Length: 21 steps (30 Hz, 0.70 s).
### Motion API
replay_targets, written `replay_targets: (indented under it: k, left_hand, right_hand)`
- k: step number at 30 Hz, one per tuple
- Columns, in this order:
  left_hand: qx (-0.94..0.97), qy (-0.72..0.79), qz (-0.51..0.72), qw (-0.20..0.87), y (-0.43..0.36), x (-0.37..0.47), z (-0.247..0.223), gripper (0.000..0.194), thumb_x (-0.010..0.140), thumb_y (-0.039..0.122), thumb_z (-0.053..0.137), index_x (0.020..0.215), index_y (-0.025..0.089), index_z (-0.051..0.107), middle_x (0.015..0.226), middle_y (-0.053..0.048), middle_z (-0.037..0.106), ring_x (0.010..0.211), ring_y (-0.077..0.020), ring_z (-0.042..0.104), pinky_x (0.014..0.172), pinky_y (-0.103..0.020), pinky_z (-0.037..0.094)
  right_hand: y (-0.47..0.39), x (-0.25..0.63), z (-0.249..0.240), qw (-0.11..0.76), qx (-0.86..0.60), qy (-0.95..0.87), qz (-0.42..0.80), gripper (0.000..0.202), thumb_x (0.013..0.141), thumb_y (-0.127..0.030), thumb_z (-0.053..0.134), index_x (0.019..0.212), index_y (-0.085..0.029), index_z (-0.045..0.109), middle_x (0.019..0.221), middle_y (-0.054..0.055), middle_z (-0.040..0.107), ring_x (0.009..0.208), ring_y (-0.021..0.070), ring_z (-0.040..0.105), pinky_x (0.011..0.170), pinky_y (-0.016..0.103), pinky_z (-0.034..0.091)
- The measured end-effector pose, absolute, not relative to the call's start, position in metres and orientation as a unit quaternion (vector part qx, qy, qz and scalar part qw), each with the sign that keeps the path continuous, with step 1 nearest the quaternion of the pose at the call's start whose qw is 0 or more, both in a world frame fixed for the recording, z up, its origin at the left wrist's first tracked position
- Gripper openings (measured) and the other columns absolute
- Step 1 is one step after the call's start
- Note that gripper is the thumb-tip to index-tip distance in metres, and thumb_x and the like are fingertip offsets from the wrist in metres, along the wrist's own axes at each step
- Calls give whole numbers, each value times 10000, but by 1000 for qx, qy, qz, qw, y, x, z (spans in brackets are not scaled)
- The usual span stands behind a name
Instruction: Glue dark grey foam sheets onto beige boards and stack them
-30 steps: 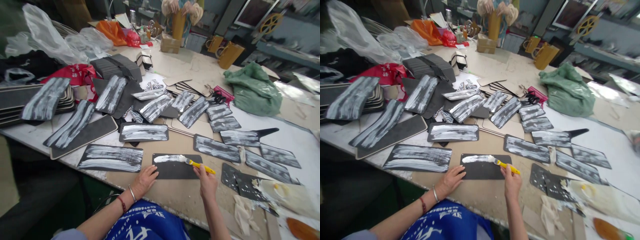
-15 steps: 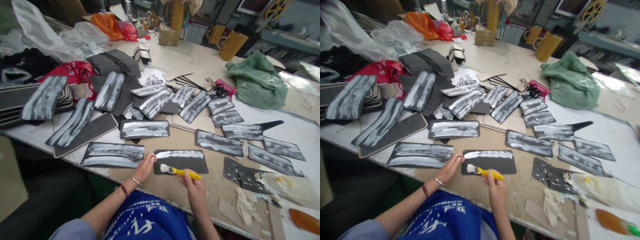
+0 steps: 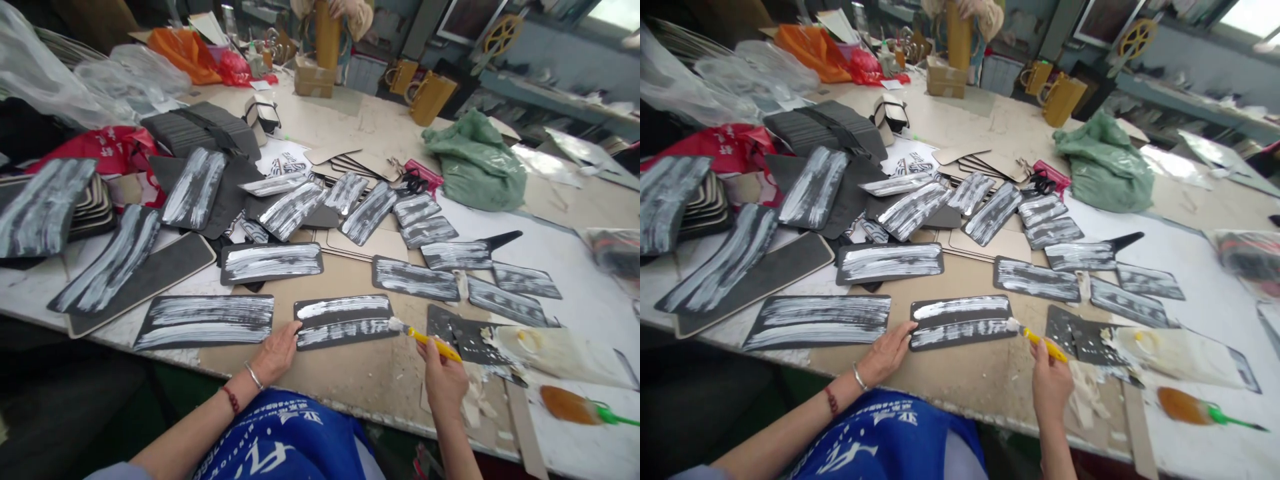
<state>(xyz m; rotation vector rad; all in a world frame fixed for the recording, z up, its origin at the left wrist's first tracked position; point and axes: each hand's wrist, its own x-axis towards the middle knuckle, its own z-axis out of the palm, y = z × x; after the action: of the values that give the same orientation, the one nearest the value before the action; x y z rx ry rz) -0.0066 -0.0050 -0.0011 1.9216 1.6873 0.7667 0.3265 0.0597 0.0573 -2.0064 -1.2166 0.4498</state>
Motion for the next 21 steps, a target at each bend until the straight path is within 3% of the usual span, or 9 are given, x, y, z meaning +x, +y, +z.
replay_targets:
  k: [5,10,15,21]
  left_hand:
    - [690,628,281,222,-9,2,-3,325,859,183,325,1165,140,428,1062,-130,612,934,-200,609,825,-355,516]
    - [656,637,321,248,-9,5,0,314,853,173,337,1138,160,468,1037,-103,627,938,-185,608,835,-333,511]
    - [605,674,363,217,-15,6,9,239,858,154,358,1018,184,533,970,-71,624,926,-166,584,853,-328,491]
    - [678,676,221,187,-23,14,17,206,763,121,541,962,172,563,998,-71,571,931,-212,505,838,-400,476]
  right_hand:
    - [44,289,56,292,-672,-679,40,423,852,-471,398,947,-137,640,922,139,670,840,233,631,762,357,489]
    - [14,240,60,318,-553,-762,107,239,871,-275,450,1021,-176,607,930,81,679,858,165,635,770,277,504]
    - [16,218,75,358,-558,-722,195,227,850,-310,487,987,-185,618,923,68,677,837,181,643,741,298,524]
    - [38,174,53,396,-465,-748,260,224,855,-242,474,1035,-202,600,967,64,663,909,168,621,815,319,512]
